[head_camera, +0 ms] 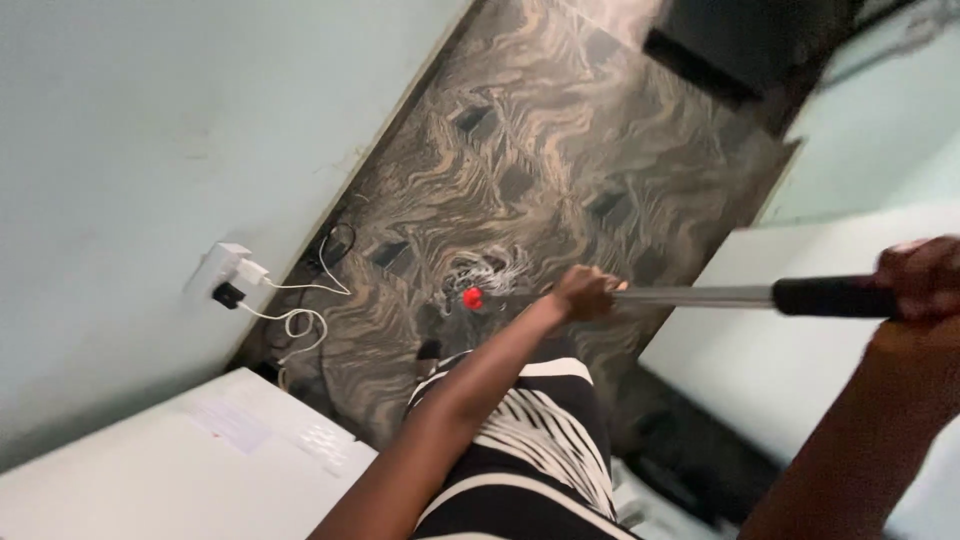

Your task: Mopping a tiled floor in a home environment.

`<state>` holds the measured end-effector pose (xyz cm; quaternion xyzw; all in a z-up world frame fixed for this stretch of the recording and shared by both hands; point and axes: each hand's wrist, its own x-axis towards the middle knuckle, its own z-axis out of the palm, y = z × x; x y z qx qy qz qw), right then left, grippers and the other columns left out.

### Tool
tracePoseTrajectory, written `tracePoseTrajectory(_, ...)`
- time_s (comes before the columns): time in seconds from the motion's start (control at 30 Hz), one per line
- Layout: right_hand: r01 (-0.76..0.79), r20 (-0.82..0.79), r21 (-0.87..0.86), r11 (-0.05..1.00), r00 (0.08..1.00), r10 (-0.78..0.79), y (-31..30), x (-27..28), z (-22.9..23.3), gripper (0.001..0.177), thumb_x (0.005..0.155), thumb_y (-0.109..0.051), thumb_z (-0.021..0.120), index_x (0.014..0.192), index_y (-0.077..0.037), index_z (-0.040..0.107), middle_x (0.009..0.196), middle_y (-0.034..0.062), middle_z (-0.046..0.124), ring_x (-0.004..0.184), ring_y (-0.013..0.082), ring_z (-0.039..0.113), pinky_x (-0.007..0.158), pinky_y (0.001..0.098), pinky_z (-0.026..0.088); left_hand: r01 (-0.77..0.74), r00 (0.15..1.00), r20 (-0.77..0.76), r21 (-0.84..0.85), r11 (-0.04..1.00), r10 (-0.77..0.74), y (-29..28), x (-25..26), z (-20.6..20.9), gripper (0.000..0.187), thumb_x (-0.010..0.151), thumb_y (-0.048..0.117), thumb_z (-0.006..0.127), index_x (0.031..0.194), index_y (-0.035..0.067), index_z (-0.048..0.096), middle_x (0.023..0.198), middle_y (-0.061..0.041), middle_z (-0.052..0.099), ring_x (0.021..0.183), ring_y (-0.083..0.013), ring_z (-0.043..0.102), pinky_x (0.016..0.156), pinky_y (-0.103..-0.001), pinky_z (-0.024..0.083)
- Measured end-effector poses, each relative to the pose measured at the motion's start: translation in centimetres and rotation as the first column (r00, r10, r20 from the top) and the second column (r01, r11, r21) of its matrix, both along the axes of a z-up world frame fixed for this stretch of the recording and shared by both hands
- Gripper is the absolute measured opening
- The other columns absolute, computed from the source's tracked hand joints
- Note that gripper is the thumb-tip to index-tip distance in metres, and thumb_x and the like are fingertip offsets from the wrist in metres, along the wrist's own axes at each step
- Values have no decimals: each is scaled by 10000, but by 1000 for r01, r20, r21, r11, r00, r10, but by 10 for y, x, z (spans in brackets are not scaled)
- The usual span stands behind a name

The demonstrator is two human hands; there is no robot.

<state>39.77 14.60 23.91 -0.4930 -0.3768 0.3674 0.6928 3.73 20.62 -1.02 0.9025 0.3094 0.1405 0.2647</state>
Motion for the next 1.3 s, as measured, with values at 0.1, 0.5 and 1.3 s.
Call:
tracePoseTrajectory(0.1,-80,-25,-11,997,997,79,78,-75,77,389,1272,-325,425,1108,-7,576,693,37,338,537,163,341,549,314,315,-59,980,-195,-98,993,39,28,12,13,270,879,409,641,891,140,621,627,-71,644,468,-192,616,397,-390,480)
tracePoseTrajectory(0.5,-257,133,-11,966,957,256,178,-116,144,398,1180,-329,512,1020,20,617,502,35,386,355,94,304,403,313,319,-210,965,-136,102,972,223,107,19,-26,124,885,251,582,906,156,659,551,22,559,315,-69,433,290,-311,393)
tracePoseTrajectory(1.3,43,14,-81,996,999,-42,191,-246,64,392,1237,-278,522,973,5,586,738,175,590,514,223,450,607,420,480,-283,959,35,90,955,281,264,-124,-62,234,976,249,580,776,133,617,473,-21,526,380,-187,539,478,-367,512)
